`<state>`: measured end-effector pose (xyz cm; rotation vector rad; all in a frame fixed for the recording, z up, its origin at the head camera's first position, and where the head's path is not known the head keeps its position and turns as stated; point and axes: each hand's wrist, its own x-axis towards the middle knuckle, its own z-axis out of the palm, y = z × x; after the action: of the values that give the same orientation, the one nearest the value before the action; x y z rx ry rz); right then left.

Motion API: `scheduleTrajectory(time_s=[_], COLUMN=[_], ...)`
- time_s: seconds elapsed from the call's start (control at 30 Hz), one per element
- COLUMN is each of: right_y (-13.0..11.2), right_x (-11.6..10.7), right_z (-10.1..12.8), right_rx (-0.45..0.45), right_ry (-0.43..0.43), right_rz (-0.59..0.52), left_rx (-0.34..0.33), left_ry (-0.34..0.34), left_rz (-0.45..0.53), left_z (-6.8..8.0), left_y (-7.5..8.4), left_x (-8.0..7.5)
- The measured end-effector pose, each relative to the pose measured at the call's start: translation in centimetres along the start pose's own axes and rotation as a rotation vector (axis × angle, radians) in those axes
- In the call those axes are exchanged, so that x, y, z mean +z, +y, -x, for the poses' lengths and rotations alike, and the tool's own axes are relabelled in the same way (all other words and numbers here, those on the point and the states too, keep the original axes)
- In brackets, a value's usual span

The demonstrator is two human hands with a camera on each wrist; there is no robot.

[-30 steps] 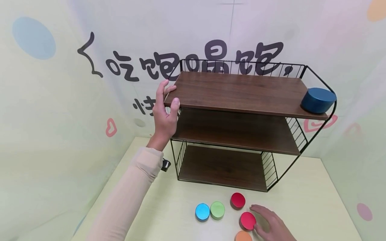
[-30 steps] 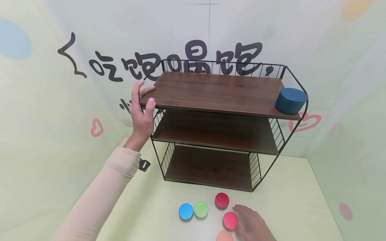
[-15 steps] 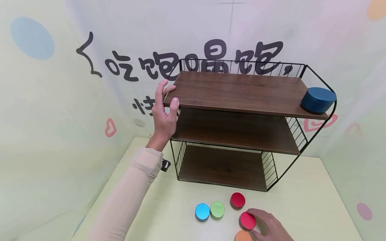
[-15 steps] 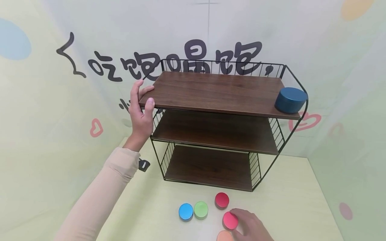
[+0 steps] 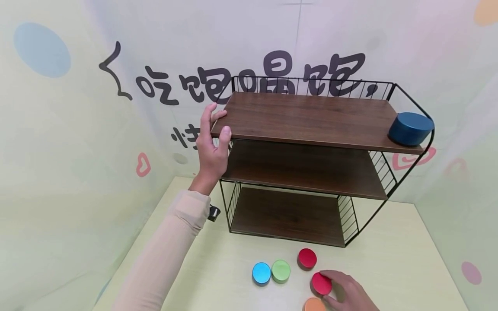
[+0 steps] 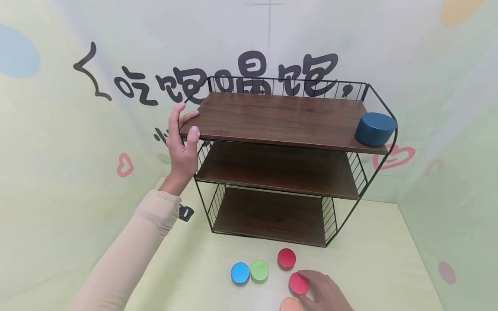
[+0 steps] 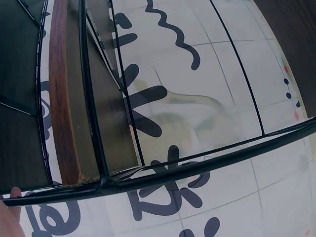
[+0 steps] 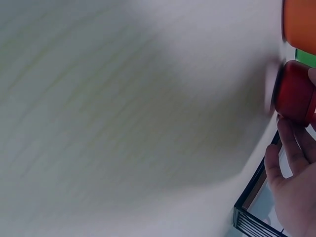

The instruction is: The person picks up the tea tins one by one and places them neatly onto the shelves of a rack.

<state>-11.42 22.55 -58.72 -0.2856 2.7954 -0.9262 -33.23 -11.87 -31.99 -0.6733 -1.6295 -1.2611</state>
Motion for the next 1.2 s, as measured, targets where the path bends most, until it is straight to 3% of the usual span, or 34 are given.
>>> scheduleTrajectory(time_s=[0.3, 0.57, 0.67, 0.83, 0.93, 1.2], right_y=[0.1, -0.1, 0.1, 0.4, 0.1, -1.2], right_x=[-0.7, -1.7, -2.0, -2.8, -3.5, -5.5], right_z=[0.2, 0.3, 0.1, -0.4, -0.6, -0.9], right_rx=[-0.066, -0.089, -0.187, -0.413, -0.479, -0.553], right_ry=[0.061, 0.121, 0.173, 0.274, 0.298, 0.319], right_rz=[0.059, 0.053, 0.091, 0.116, 0.114, 0.144], left_rx=[-0.001, -0.011, -0.017, -0.012, -0.005, -0.015], left_ry=[0.004, 0.0, 0.005, 0.009, 0.009, -0.005], left_rz=[-0.016, 0.014, 0.012, -0.021, -0.026, 0.003], left_z=[0.0, -0.5, -0.5, -0.1, 0.0, -0.6], left_y=[0.1, 3.2, 2.9, 1.0, 0.3, 3.8], left_x=[0.0, 0.0, -0.1, -0.1, 0.0, -0.2])
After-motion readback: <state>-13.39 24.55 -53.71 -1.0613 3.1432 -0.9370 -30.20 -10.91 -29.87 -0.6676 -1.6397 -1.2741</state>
